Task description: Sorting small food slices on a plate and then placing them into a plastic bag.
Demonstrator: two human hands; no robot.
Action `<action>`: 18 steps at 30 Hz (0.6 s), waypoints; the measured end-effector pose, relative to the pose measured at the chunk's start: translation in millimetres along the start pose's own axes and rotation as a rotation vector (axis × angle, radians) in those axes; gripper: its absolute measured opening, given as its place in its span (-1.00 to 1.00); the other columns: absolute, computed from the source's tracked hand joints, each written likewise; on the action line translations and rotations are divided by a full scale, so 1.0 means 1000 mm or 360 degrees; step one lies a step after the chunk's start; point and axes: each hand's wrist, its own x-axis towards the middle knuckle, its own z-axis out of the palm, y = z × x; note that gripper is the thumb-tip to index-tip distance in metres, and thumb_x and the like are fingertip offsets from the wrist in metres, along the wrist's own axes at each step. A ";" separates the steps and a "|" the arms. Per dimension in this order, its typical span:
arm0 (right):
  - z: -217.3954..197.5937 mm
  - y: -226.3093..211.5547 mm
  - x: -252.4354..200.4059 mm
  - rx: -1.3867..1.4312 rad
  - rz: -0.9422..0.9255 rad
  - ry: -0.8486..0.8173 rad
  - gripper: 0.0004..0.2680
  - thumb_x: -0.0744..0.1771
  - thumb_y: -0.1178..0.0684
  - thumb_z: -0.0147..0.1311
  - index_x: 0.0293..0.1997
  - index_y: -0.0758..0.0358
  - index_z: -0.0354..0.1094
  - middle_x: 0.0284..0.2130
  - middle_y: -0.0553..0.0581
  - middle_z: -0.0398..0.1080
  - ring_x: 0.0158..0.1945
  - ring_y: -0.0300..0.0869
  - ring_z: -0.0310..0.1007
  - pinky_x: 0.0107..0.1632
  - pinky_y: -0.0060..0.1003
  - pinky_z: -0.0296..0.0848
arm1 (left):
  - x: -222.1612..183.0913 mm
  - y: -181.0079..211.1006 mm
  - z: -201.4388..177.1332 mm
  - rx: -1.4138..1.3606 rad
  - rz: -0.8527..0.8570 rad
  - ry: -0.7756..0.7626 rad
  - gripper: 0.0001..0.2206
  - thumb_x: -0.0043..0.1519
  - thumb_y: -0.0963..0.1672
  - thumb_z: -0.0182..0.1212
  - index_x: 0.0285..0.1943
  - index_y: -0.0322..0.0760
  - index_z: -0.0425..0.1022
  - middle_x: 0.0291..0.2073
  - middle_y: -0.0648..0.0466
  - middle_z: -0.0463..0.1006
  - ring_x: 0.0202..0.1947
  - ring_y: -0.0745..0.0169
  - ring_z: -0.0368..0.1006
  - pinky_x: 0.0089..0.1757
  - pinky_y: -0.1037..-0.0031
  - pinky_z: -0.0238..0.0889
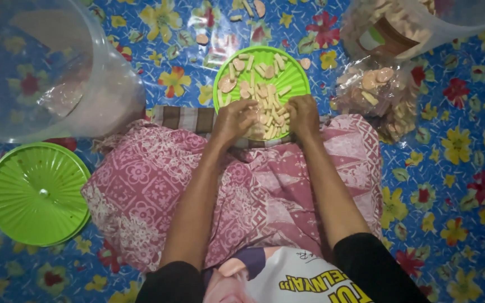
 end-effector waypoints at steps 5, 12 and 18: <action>-0.043 -0.063 -0.011 0.0446 0.0356 0.0213 -0.90 0.22 0.13 0.17 -0.26 0.11 0.42 -0.37 0.09 0.38 -0.24 -0.07 0.41 -0.08 -0.24 0.32 | -0.001 0.012 -0.003 -0.0123 0.0134 0.0030 -0.62 -0.07 -0.18 0.38 -0.04 -0.04 0.52 -0.28 0.03 0.57 -0.17 -0.01 0.47 -0.09 0.31 0.30; -0.046 -0.103 -0.040 0.1145 0.0943 0.0188 -0.82 0.16 0.03 0.29 -0.25 0.03 0.45 -0.36 0.01 0.45 -0.23 -0.25 0.41 -0.06 -0.34 0.31 | -0.001 0.014 0.000 -0.0205 0.0179 -0.0006 -0.60 -0.08 -0.18 0.39 -0.03 -0.04 0.52 -0.29 0.02 0.58 -0.18 0.02 0.48 -0.09 0.30 0.29; -0.040 -0.101 -0.046 0.1187 0.0989 0.0025 -0.81 0.14 0.05 0.32 -0.26 0.02 0.48 -0.36 0.07 0.47 -0.25 -0.23 0.44 -0.16 -0.36 0.37 | -0.008 0.000 0.007 -0.0146 0.0162 -0.0054 -0.60 -0.08 -0.16 0.39 -0.02 -0.05 0.51 -0.27 0.01 0.57 -0.16 -0.02 0.46 -0.08 0.29 0.29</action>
